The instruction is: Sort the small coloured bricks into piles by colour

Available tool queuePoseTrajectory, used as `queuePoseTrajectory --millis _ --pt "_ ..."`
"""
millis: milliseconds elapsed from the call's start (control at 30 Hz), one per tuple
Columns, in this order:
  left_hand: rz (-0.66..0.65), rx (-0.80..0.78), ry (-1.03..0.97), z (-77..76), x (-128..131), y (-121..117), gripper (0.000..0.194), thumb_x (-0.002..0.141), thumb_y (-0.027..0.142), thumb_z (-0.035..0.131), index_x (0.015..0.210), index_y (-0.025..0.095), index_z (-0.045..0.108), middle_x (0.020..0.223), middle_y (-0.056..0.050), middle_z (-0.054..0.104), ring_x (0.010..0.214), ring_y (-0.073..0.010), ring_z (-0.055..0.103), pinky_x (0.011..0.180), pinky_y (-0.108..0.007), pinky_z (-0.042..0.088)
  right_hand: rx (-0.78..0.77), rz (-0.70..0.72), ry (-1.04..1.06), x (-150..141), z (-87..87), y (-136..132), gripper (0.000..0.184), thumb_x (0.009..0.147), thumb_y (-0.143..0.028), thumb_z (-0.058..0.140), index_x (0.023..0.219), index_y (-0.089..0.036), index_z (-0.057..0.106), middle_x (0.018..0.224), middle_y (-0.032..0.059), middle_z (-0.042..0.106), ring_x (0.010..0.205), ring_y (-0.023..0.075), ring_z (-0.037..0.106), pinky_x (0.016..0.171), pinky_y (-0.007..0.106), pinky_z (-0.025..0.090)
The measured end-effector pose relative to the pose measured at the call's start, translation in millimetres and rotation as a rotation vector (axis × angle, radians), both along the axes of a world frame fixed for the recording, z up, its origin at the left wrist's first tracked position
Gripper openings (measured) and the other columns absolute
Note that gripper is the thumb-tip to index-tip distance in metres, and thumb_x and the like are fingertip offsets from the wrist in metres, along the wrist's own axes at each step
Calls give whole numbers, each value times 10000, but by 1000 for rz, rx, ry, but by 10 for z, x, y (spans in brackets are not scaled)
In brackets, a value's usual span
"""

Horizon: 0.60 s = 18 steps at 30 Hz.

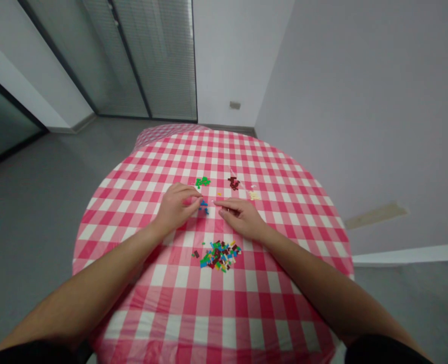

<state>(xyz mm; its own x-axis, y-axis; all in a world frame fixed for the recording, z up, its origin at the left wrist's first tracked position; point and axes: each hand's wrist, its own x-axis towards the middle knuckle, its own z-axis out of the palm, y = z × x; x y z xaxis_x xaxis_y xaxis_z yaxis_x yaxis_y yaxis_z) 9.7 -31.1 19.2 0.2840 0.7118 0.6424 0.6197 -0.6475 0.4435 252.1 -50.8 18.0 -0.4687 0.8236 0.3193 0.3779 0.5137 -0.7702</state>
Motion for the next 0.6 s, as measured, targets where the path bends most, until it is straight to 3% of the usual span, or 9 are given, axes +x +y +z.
queuePoseTrajectory --millis 133,333,433,600 --pt "233 -248 57 -88 -291 298 211 855 322 632 776 189 776 858 -50 771 852 -226 686 906 -373 500 -15 -111 -35 45 -27 55 328 953 -280 570 1207 -179 751 811 49 676 646 135 534 618 269 425" --pt "272 -459 145 -234 -422 497 252 789 395 651 807 205 816 898 -60 765 843 -228 675 795 -331 497 -69 -112 -95 76 -30 101 299 937 -275 573 1139 -189 776 907 73 748 718 162 613 670 295 475" --pt "319 -499 141 -257 -420 505 275 777 417 646 847 221 826 896 -57 755 823 -223 657 727 -314 475 -98 -91 -109 78 -24 104 274 927 -258 585 1114 -209 779 1023 75 771 803 175 665 736 312 510" --pt "319 -523 146 -241 -429 506 279 765 430 645 833 232 829 885 -56 748 818 -220 641 715 -308 461 -98 -33 -161 82 6 97 290 924 -218 583 1139 -181 773 1033 91 775 836 181 687 757 309 522"
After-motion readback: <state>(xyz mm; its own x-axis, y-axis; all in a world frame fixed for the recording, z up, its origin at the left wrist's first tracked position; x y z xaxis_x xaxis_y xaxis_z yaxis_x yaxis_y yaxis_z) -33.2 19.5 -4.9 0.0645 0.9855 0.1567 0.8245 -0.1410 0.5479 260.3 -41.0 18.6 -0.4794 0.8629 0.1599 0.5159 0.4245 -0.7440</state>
